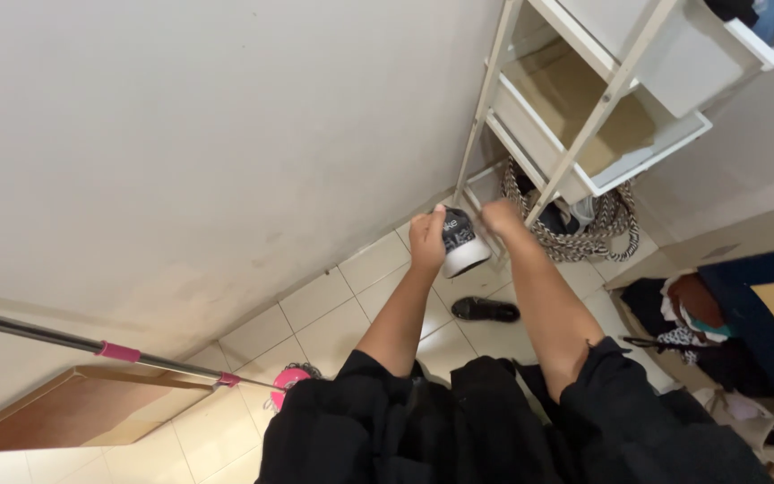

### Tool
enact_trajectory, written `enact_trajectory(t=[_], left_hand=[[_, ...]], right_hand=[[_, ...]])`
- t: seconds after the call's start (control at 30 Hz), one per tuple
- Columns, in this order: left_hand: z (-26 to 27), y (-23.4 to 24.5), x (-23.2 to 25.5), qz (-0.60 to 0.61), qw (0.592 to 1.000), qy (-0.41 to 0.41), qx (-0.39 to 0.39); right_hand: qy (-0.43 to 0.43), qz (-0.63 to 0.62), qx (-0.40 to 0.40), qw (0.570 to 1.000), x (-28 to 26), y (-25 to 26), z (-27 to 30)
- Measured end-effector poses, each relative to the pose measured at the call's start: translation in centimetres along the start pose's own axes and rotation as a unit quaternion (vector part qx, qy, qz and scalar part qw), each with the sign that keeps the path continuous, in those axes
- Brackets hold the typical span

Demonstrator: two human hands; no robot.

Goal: Cleaning a room by mopping, organizing items on a shelf, checking shoes, and sweeping.

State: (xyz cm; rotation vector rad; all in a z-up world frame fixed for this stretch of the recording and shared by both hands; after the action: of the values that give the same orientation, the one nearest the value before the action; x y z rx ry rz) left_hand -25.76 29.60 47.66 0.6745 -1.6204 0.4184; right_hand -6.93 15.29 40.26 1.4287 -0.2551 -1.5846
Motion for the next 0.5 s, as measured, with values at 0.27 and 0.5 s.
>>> enact_trajectory(t=[0.27,0.5], left_hand=[[0.2,-1.3,-4.2,0.25,0.956,0.154,0.008],[-1.0,-0.2,-7.9,0.314,0.928,0.198,0.015]], right_hand=[[0.247,-0.131,-0.037,0.959,-14.0,3.3,14.3],[0.133,-0.19,-0.048,0.972,-6.3,3.1,10.8]])
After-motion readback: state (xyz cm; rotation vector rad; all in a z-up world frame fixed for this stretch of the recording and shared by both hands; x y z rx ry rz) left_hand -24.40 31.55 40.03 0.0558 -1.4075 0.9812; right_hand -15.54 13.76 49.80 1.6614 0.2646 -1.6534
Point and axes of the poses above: each hand's wrist, its own z-axis away from the middle knuckle, its own y-axis out of the back of the hand, x = y × z, the point moved 8 cm from there along -z, towards the middle knuckle, and after that the axes turned 7 degrees about -x, right-handed, at the moved point
